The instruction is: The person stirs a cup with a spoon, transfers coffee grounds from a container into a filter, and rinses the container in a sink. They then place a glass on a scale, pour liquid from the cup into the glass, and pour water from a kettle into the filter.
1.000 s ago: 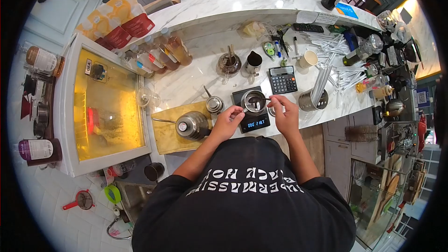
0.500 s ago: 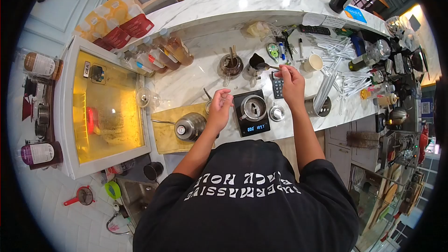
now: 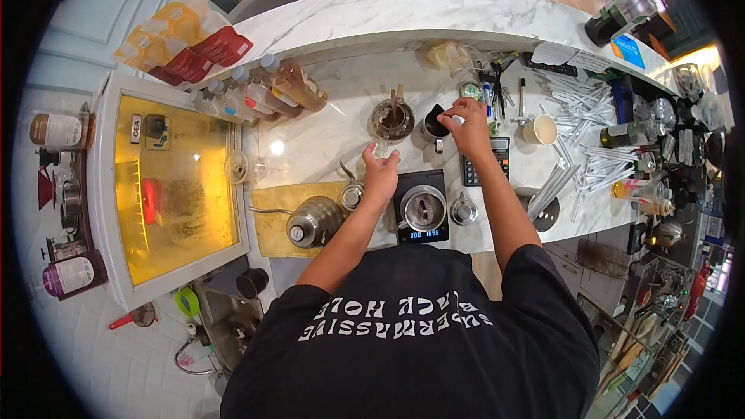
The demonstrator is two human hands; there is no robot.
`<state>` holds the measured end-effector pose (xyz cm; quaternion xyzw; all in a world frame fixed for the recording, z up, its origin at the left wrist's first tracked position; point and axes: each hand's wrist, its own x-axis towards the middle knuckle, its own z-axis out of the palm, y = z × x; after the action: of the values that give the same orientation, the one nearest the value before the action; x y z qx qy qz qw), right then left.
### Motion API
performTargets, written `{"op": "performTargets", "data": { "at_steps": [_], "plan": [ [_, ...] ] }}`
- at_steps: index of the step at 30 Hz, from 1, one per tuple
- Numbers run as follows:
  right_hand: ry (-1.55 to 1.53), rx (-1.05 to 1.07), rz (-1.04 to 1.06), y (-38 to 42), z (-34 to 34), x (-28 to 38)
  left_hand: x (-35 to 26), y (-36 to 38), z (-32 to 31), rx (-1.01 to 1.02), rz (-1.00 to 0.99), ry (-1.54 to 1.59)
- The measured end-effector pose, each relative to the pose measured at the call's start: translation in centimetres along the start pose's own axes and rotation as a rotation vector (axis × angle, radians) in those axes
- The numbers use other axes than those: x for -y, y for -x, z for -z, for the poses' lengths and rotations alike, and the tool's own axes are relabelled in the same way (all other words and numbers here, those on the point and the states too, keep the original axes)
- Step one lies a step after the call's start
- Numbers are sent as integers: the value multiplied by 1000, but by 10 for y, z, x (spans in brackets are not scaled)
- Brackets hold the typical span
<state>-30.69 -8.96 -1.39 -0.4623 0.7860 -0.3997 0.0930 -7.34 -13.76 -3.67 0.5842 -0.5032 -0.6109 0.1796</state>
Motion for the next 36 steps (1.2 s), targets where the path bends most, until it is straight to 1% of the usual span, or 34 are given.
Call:
{"op": "performTargets", "data": {
  "at_steps": [1,5,7,8,10,11,13,14,16,17,18,19,20,22,26,28,29,30,31,32,34,36],
  "plan": [
    [-31,33,-30,-3,-3,-4,0,-3,-3,-10,50,-11],
    [-64,42,-32,-6,-8,-15,8,-24,-2,42,84,-50],
    [-214,54,-80,-7,-8,-13,9,-32,-1,66,122,-83],
    [-216,58,-78,-6,-8,-12,10,-36,-4,61,124,-82],
    [-309,87,-172,-3,-1,-3,15,-45,-11,-38,31,-55],
    [-309,88,-170,2,0,-2,18,-49,-12,-40,31,-54],
    [-137,-74,-44,14,1,-1,15,-51,-14,-68,25,-87],
    [-135,-77,-41,23,4,-1,13,-51,-13,-67,22,-85],
    [-155,-78,-138,43,12,3,4,-50,-10,0,68,-77],
    [-189,-64,-187,56,15,4,-3,-49,-9,6,58,-77],
    [-187,-76,-184,68,19,6,-15,-45,-8,28,107,-28],
    [-118,-74,-135,81,24,9,-21,-43,-7,49,157,20],
    [-50,-71,-87,94,29,11,-25,-42,-6,54,148,19],
    [-52,-72,-73,113,40,17,-30,-44,-3,78,111,165],
    [-91,-120,-104,134,65,30,-42,-31,18,127,26,175],
    [-206,-150,-182,139,81,44,-49,-12,35,173,-83,226],
    [-146,-177,-160,142,86,50,-50,-1,44,180,-96,224],
    [-147,-190,-152,144,92,59,-52,12,53,183,-150,251],
    [-111,-209,-108,146,98,71,-53,24,62,183,-204,280],
    [-77,-224,-61,147,103,83,-54,36,71,180,-218,284],
    [-132,-197,-39,146,111,109,-54,61,89,187,-328,299],
    [-185,-153,-12,147,113,135,-49,89,104,171,-383,306]
  ]
}}
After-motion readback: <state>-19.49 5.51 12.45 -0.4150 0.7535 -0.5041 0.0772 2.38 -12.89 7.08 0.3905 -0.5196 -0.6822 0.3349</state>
